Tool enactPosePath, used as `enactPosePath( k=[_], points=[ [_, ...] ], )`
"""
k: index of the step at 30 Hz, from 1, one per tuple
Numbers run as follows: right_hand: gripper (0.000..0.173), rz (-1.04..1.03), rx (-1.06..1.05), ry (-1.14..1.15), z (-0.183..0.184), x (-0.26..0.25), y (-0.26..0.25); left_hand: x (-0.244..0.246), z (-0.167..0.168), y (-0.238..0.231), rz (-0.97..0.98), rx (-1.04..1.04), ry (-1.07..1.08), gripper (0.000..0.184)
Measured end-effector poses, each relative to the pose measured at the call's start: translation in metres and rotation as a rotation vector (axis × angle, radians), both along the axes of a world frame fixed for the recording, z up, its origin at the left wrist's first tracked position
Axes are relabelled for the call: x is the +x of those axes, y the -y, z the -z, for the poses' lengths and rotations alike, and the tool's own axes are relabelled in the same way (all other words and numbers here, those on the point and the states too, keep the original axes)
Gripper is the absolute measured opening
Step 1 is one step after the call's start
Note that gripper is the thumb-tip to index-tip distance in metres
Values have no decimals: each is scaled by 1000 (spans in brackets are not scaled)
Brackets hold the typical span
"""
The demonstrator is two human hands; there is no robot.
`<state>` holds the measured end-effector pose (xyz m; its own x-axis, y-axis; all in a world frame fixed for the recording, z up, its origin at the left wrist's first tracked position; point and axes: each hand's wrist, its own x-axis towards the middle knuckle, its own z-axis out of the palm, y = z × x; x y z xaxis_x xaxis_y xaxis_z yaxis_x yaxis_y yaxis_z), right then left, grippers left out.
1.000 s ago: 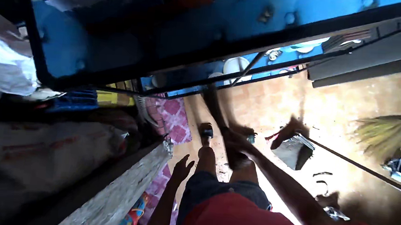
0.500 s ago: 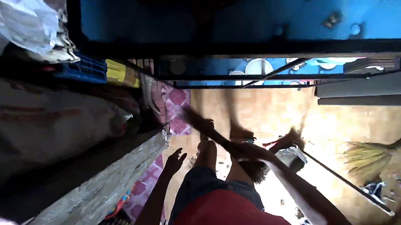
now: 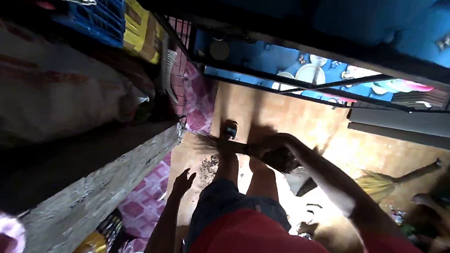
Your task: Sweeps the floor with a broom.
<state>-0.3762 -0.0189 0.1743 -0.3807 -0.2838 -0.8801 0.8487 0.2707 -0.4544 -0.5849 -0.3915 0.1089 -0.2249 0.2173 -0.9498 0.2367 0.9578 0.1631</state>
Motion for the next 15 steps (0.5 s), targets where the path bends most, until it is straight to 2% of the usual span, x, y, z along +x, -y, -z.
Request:
enactPosePath(
  k=[3, 4, 5, 7, 9, 12, 14, 15],
  points=[
    [47, -126, 108, -13, -51, -26, -28, 6, -4, 7, -62, 7, -28, 57],
    [49, -147, 178, -34, -55, -37, -35, 10, -5, 7, -103, 31, -43, 56],
    [53, -144, 239, -77, -46, -46, -39, 17, -6, 7, -146, 53, -58, 55],
    [57, -62, 345, -167, 4, -57, -28, 33, -9, 8, -238, 85, -87, 54],
    [51, 8, 403, -151, 57, -62, 8, 56, -13, 10, -317, 106, -112, 54],
    [54, -178, 309, 37, 65, -54, 59, 90, -18, 17, -400, 98, -121, 54],
    [54, -337, 201, 58, 64, -30, 75, 113, -22, 29, -431, 72, -116, 54],
    [52, -354, 155, 26, 64, -16, 74, 124, -22, 35, -442, 58, -122, 54]
  ],
)
